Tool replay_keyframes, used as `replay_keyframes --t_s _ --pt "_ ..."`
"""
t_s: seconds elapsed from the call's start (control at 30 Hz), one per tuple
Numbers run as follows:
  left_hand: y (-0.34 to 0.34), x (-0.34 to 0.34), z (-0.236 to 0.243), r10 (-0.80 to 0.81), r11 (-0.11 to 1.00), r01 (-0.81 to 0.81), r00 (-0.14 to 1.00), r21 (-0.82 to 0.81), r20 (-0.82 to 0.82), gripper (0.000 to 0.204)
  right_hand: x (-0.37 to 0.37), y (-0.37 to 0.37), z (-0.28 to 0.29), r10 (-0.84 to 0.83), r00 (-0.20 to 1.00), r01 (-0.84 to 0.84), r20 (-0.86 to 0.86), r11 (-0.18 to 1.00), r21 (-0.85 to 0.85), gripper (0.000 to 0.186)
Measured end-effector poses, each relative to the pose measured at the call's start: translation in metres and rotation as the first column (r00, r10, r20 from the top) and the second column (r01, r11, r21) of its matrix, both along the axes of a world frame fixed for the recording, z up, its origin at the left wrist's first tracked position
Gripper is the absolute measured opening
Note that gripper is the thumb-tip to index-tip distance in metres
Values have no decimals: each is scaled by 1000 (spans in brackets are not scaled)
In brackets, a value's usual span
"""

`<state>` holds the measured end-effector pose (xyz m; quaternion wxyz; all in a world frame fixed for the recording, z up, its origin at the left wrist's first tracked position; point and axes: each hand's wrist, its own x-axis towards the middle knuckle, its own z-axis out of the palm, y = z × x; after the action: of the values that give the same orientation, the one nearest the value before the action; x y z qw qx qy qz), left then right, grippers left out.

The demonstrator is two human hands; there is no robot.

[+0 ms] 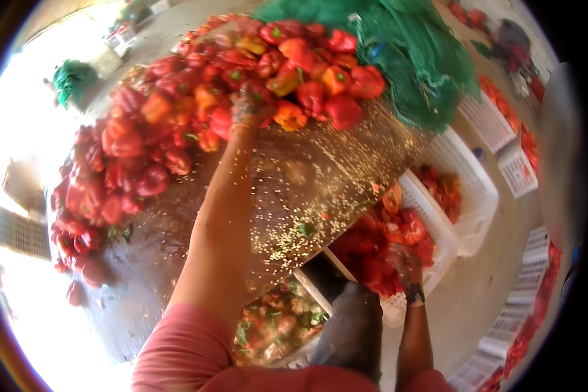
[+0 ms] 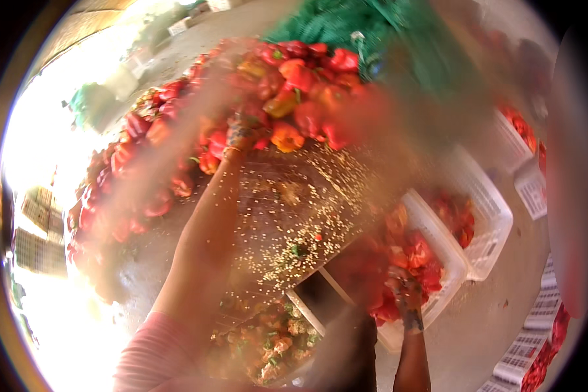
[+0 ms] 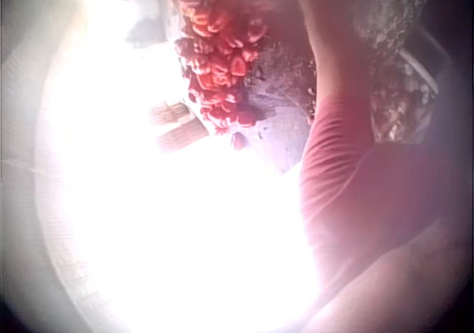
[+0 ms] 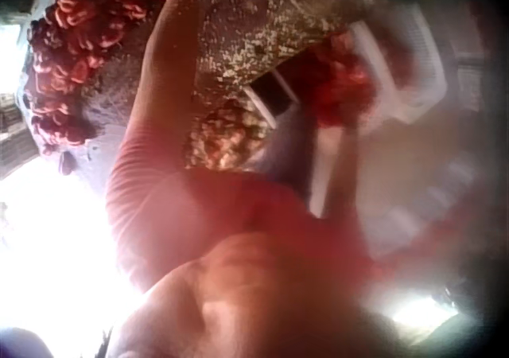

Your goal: The person repeatedly picks red bell peppers from a pile on a table, removes the stems and seeds by hand, and places the cleaned peppers into a white basket. The process continues throughout the clip with a steady accumulation of prepared peppers.

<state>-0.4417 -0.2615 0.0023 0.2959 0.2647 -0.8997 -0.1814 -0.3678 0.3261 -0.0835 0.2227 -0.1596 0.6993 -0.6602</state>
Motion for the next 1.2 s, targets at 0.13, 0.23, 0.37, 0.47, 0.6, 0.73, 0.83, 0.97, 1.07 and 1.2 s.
replay_keyframes --t_s 0.13,0.23,0.37,0.47,0.6,0.73,0.83,0.97,1.07,1.2 --pt "100 -20 -2 106 990 -93 987 -102 122 33 22 5 -29 8 999 -19 33 930 366 40" --pt "113 20 29 12 805 172 952 -568 307 39 31 4 -21 162 987 -134 -12 854 503 36" --pt "162 141 56 -168 853 269 953 -447 252 42 30 -25 27 30 998 -18 -52 977 211 36" --pt "216 239 81 -57 880 275 871 -387 488 51 35 -84 68 154 944 -167 -291 986 -17 32" --pt "242 319 62 -297 933 356 847 -56 440 74 94 -190 110 426 506 -300 -750 902 310 25" --pt "222 341 5 -207 978 206 978 23 39 65 142 -254 124 561 758 -440 -332 816 375 37" --pt "228 319 -1 -21 1000 21 999 4 -25 40 145 -267 96 435 772 -319 -463 896 309 41" --pt "234 293 6 161 986 -149 966 -73 201 28 141 -268 57 262 927 -212 -268 956 200 46" --pt "225 281 6 221 974 -196 928 -111 299 26 149 -277 43 121 992 -123 34 990 63 45" --pt "218 271 5 230 973 -221 912 -67 341 29 160 -290 3 -44 973 58 225 997 -57 39"
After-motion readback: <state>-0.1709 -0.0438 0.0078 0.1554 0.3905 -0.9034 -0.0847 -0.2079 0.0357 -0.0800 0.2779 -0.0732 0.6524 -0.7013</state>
